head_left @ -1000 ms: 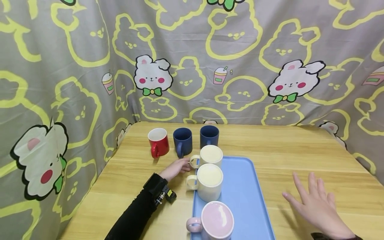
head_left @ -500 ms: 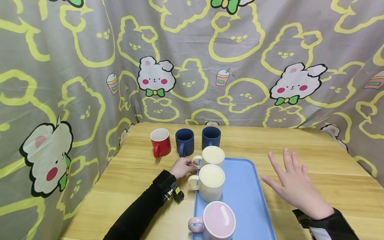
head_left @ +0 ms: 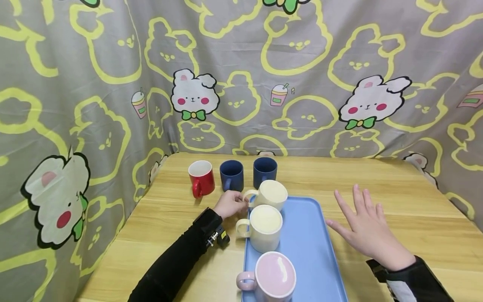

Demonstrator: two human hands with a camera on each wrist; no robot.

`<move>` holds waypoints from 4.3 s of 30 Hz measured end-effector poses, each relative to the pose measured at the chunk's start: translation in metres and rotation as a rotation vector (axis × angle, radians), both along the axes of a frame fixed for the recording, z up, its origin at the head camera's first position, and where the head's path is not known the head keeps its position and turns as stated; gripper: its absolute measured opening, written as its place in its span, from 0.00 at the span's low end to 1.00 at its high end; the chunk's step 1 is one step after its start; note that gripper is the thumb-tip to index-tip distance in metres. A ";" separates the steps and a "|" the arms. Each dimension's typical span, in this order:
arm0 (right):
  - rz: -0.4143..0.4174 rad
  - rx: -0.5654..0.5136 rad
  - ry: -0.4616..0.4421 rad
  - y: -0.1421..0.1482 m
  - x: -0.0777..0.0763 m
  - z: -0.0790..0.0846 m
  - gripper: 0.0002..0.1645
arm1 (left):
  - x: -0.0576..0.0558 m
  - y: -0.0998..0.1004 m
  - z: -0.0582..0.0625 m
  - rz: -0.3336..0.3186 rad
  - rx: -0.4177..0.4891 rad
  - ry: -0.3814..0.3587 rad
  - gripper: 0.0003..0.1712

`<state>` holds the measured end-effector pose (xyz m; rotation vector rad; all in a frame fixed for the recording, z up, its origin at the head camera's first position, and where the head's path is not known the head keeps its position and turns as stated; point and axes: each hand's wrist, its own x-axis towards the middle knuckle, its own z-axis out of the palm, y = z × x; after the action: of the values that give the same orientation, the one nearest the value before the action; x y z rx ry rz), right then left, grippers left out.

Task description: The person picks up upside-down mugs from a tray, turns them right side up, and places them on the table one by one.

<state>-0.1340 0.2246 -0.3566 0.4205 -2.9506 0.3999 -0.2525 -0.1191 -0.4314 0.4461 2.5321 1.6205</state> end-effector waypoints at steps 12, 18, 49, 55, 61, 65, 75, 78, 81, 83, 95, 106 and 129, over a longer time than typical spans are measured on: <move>0.098 0.062 -0.009 -0.028 -0.030 0.046 0.46 | -0.008 0.020 0.056 -0.122 -0.318 0.235 0.03; 0.196 0.060 -0.047 -0.067 -0.056 0.065 0.37 | -0.008 0.037 0.075 -0.173 -0.466 0.303 0.06; 0.242 -0.107 -0.387 -0.081 -0.131 0.052 0.28 | 0.010 0.058 0.115 -0.231 -0.709 0.554 0.24; 0.095 -0.152 -0.347 -0.056 -0.126 0.047 0.31 | 0.039 0.014 0.099 -0.083 -0.759 0.561 0.30; -0.017 -0.365 -0.400 -0.025 -0.124 0.046 0.31 | 0.066 -0.027 0.055 0.039 -0.827 0.448 0.31; -0.056 -0.598 -0.431 -0.020 -0.126 0.035 0.32 | 0.082 -0.046 0.032 0.117 -0.835 0.404 0.31; -0.188 -1.062 -0.326 -0.043 -0.138 -0.024 0.31 | 0.104 -0.065 0.005 0.255 -0.788 0.301 0.34; -0.224 -1.090 -0.268 -0.049 -0.140 -0.038 0.30 | 0.106 -0.064 0.005 0.274 -0.794 0.304 0.35; -0.266 -1.090 -0.232 -0.055 -0.140 -0.049 0.29 | 0.108 -0.063 0.003 0.273 -0.800 0.295 0.36; -0.287 -1.100 -0.217 -0.060 -0.139 -0.054 0.28 | 0.109 -0.063 0.003 0.273 -0.795 0.284 0.37; -0.314 -1.102 -0.219 -0.080 -0.126 -0.057 0.29 | 0.116 -0.066 0.009 0.269 -0.795 0.243 0.40; -0.321 -1.024 -0.184 -0.080 -0.122 -0.055 0.29 | 0.113 -0.064 0.008 0.272 -0.788 0.234 0.42; 0.144 -0.202 0.132 -0.115 -0.074 0.072 0.18 | 0.106 -0.061 0.010 0.203 -0.794 0.199 0.42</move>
<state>-0.2079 0.1097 -0.2843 0.6099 -2.7266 0.6537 -0.1464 -0.1797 -0.4214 0.2674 3.1507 0.4992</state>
